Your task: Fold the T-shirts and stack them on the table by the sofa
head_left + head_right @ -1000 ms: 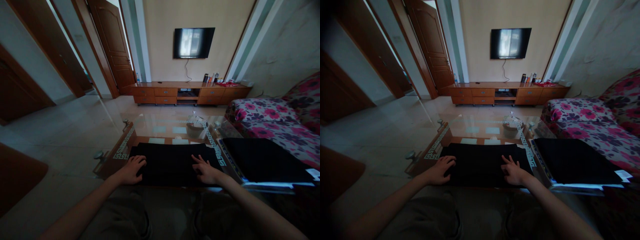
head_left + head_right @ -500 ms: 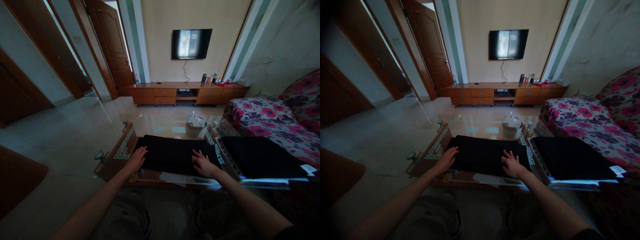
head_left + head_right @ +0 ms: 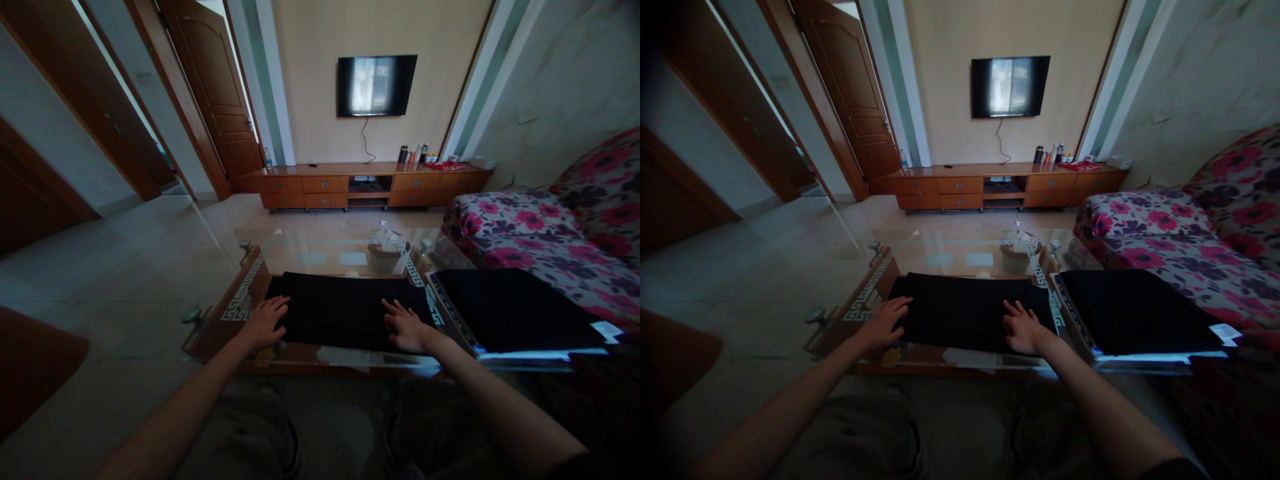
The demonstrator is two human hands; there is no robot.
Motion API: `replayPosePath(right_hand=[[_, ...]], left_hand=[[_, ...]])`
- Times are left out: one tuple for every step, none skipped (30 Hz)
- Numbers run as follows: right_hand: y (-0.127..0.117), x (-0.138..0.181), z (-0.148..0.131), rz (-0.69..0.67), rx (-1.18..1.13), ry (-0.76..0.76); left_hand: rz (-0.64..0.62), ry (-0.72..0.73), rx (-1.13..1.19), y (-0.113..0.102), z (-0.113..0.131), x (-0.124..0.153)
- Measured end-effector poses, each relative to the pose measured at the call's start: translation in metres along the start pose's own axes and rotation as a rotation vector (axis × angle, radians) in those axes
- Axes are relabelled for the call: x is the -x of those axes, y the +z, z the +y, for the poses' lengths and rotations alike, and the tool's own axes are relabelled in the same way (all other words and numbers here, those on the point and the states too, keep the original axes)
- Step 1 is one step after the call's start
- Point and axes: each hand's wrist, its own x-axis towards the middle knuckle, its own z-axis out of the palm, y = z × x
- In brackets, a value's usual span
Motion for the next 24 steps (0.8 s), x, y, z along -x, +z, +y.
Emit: replayPosePath(right_hand=[[-0.004, 0.0, 0.0, 0.0, 0.009, -0.001], [-0.008, -0.001, -0.001, 0.014, 0.014, 0.003], [-0.012, -0.003, -0.002, 0.044, 0.018, 0.02], [-0.017, -0.007, -0.003, 0.09, 0.024, 0.05], [-0.021, -0.012, -0.006, 0.15, 0.034, 0.091], [-0.024, -0.018, -0.009, 0.216, 0.047, 0.13], [-0.026, -0.025, -0.013, 0.28, 0.062, 0.159], [-0.026, -0.034, -0.017, 0.336, 0.074, 0.175], [-0.024, -0.043, -0.023, 0.381, 0.081, 0.173], [-0.021, -0.053, -0.028, 0.416, 0.081, 0.162], [-0.017, -0.063, -0.035, 0.44, 0.075, 0.147], [-0.012, -0.073, -0.042, 0.456, 0.069, 0.124], [-0.006, -0.083, -0.049, 0.469, 0.06, 0.106], [-0.001, -0.093, -0.056, 0.475, 0.047, 0.088], [0.003, -0.103, -0.063, 0.484, 0.034, 0.075], [0.006, -0.112, -0.07, 0.499, 0.025, 0.063], [0.008, -0.12, -0.077, 0.517, 0.018, 0.053], [0.009, -0.128, -0.082, 0.536, 0.015, 0.044], [0.01, -0.135, -0.086, 0.554, 0.016, 0.035], [0.011, -0.141, -0.089, 0.567, 0.019, 0.027], [0.012, -0.146, -0.091, 0.571, 0.024, 0.019], [0.014, -0.151, -0.091, 0.567, 0.027, 0.013], [0.017, -0.154, -0.091, 0.553, 0.028, 0.015], [0.02, -0.158, -0.089, 0.528, 0.022, 0.027]], left_hand=[[-0.033, -0.009, -0.029, -0.004, 0.001, -0.003], [-0.047, -0.025, -0.055, -0.007, 0.003, -0.007], [-0.042, -0.047, -0.078, -0.009, 0.007, -0.013], [-0.022, -0.073, -0.097, -0.01, 0.011, -0.02], [0.008, -0.099, -0.11, -0.011, 0.016, -0.029], [0.04, -0.119, -0.114, -0.01, 0.022, -0.039], [0.071, -0.131, -0.111, -0.008, 0.029, -0.05], [0.1, -0.136, -0.102, -0.006, 0.035, -0.061], [0.127, -0.138, -0.091, -0.003, 0.042, -0.073], [0.151, -0.136, -0.079, 0.001, 0.048, -0.084], [0.168, -0.129, -0.067, 0.005, 0.053, -0.094], [0.176, -0.117, -0.057, 0.01, 0.057, -0.103], [0.178, -0.102, -0.049, 0.016, 0.061, -0.111], [0.176, -0.092, -0.043, 0.022, 0.064, -0.118], [0.177, -0.095, -0.04, 0.029, 0.066, -0.124], [0.183, -0.115, -0.039, 0.035, 0.067, -0.13], [0.192, -0.145, -0.037, 0.042, 0.068, -0.134], [0.201, -0.175, -0.034, 0.049, 0.069, -0.139], [0.207, -0.199, -0.029, 0.055, 0.069, -0.143], [0.205, -0.209, -0.021, 0.061, 0.07, -0.146], [0.195, -0.21, -0.013, 0.066, 0.071, -0.149], [0.177, -0.208, -0.005, 0.071, 0.071, -0.151], [0.155, -0.211, 0.003, 0.075, 0.071, -0.153], [0.131, -0.219, 0.01, 0.079, 0.071, -0.154]])
